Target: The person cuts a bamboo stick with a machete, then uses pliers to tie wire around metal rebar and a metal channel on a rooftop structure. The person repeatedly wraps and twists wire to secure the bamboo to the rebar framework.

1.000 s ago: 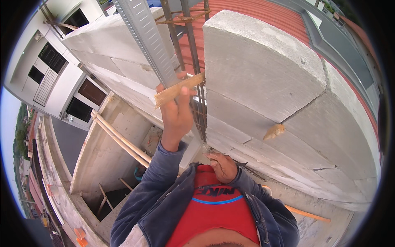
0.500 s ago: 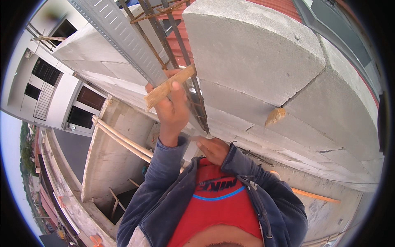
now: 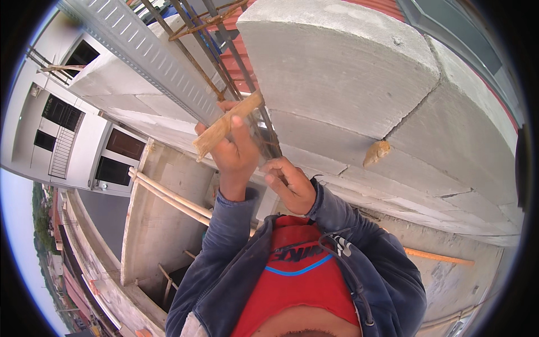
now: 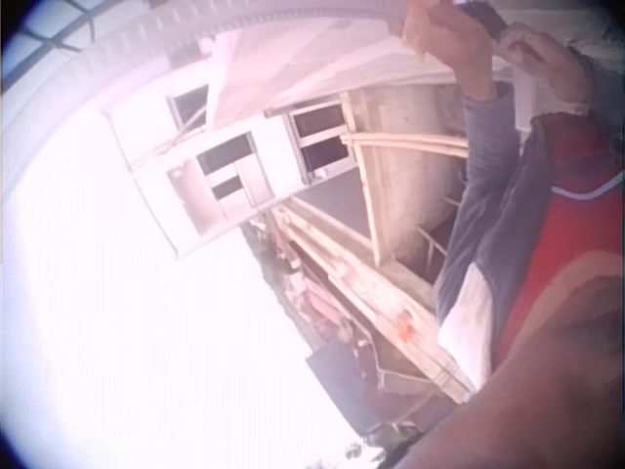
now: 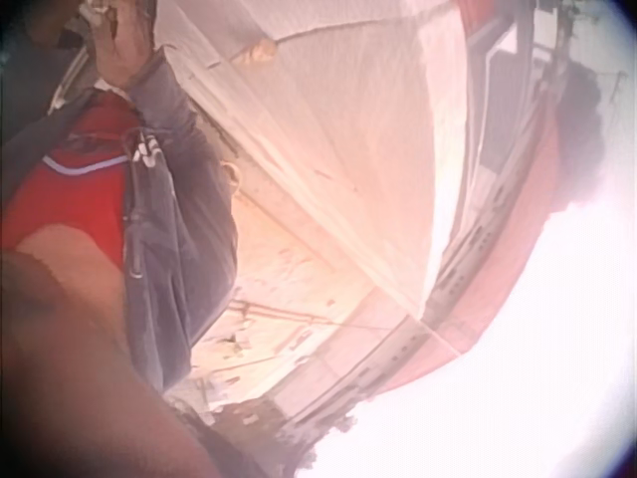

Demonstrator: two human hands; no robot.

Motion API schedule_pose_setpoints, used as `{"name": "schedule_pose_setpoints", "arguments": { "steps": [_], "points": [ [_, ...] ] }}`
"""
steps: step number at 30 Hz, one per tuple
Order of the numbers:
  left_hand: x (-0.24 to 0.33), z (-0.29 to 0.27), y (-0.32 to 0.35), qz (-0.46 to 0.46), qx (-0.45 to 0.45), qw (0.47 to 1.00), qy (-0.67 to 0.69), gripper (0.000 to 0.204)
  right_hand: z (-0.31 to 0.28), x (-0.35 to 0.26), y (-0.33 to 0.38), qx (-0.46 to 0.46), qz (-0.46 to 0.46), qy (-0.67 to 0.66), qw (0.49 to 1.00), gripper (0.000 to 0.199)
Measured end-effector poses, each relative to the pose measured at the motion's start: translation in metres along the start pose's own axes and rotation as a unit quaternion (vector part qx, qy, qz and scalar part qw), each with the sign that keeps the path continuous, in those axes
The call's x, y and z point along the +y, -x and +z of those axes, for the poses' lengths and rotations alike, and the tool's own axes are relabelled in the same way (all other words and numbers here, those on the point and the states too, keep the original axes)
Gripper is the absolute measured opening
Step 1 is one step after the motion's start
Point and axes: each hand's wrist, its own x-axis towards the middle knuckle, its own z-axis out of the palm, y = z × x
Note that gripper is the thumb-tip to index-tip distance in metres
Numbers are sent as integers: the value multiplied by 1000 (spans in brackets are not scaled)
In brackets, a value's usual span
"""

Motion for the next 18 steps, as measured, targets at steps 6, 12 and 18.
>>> {"name": "schedule_pose_setpoints", "arguments": {
  "steps": [6,12,18],
  "points": [
    [-1,-3,2,-10,-13,1000,-3,29,14,2,-49,117,32,-102,987,23],
    [5,-3,-6,76,3,994,-77,31,32,5,-93,170,-71,-174,967,21],
    [1,-15,0,-13,-18,1000,-20,32,26,-17,-74,176,-31,4,984,19]
  ]
}}
